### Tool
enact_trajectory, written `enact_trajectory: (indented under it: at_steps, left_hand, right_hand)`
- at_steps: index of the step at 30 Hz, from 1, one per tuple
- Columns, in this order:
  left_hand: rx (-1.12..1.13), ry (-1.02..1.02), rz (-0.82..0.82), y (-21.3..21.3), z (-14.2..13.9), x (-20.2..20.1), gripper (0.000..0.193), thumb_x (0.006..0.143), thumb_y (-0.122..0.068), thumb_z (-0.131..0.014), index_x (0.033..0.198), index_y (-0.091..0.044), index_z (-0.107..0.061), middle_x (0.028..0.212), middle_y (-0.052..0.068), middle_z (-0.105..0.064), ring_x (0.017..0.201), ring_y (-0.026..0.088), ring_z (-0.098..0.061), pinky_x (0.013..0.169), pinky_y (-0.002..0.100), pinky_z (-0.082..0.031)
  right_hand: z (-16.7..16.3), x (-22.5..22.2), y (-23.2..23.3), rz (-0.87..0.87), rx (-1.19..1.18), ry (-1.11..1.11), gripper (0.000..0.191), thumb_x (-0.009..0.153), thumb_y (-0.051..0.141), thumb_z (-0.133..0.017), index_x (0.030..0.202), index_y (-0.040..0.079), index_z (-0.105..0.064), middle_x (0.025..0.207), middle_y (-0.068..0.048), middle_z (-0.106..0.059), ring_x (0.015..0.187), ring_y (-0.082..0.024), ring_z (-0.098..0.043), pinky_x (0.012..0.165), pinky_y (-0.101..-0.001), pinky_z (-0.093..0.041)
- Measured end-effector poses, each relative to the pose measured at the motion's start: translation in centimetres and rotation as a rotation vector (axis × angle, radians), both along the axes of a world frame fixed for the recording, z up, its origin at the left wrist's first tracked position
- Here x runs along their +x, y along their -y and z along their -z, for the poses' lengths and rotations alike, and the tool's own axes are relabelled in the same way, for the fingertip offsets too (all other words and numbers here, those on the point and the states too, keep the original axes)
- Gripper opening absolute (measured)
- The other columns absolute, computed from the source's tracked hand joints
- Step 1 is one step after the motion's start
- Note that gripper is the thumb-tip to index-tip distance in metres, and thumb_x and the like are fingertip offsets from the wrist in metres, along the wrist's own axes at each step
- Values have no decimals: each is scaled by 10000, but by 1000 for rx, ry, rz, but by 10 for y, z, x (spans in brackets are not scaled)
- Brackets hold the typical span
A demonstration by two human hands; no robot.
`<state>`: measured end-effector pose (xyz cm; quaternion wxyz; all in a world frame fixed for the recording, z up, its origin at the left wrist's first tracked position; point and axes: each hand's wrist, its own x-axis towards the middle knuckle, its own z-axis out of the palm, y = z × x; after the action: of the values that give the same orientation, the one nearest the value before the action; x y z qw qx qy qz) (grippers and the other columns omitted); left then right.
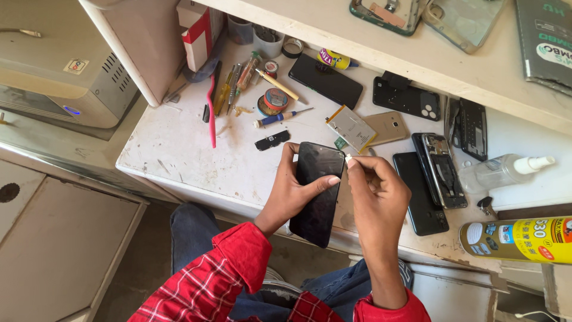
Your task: The person disassembles a smartphone at a repair bench. They use a screwdriver to remove screws from the opened phone, pry off internal components, detach the battery, and separate the back cover and midframe, placing removed parts on the bench.
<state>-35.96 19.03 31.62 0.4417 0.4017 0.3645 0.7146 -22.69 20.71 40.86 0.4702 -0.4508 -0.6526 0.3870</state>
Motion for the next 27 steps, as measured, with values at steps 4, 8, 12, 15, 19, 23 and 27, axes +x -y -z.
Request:
enact_trajectory:
  at_steps: [4, 8, 12, 15, 19, 23, 27]
  left_hand:
    - [-39, 70, 55, 1, -5, -2, 489, 885, -145, -787, 1183, -48, -411, 1091, 121, -663, 985, 143, -671, 855, 294, -574]
    - [-9, 57, 46, 0, -2, -5, 308, 1022, -212, -641, 1227, -62, -467, 1155, 54, -604, 1093, 77, -556, 958, 239, -480]
    - [-136, 159, 68, -3, 3, -5, 196, 1108, -269, -503, 1171, -89, -461, 1041, 48, -584, 947, 71, -528, 837, 245, -485]
    - [-138, 122, -23, -5, 3, -6, 219, 1185, -295, -443, 1169, -79, -470, 1012, 38, -498, 917, 80, -472, 809, 254, -472]
    - [-230, 419, -62, -7, 3, -11, 302, 1057, -426, -422, 1173, -154, -488, 998, -19, -549, 882, 71, -538, 733, 251, -526]
    - [-334, 658, -56, -13, 17, -16, 459, 972, -593, -413, 1104, -165, -513, 780, 6, -553, 624, 126, -542, 546, 284, -493]
    - [-68, 1009, 288, -16, 44, -26, 613, 1106, -647, -445, 795, -124, -367, 602, 9, -372, 452, 138, -409, 421, 293, -392]
  right_hand:
    - [6, 1, -4, -24, -121, -108, 114, 983, 73, -679, 1042, -20, -708, 834, 18, -663, 723, -21, -556, 662, -183, -451]
    - [12, 1, -8, -18, -143, -114, 108, 984, 83, -677, 1028, -10, -709, 828, 2, -670, 727, -37, -573, 668, -198, -469]
    - [18, 2, -10, -46, -163, -179, 97, 987, 76, -670, 1012, -12, -702, 823, 1, -661, 726, -43, -576, 680, -205, -480]
    - [23, 2, -7, -60, -166, -192, 105, 994, 79, -662, 1037, -10, -698, 818, -6, -648, 737, -51, -583, 696, -206, -483]
    - [31, -1, 16, 48, -104, -135, 92, 1040, 94, -618, 1051, 8, -648, 820, -15, -632, 735, -59, -569, 673, -215, -473]
    - [41, -3, 66, 168, 166, 212, 76, 1034, 72, -568, 1001, 17, -608, 858, -62, -663, 684, -94, -588, 602, -246, -447]
    - [49, -5, 111, -101, 450, 164, 49, 1008, 1, -587, 1026, 46, -587, 1124, -134, -629, 898, -181, -707, 786, -307, -572]
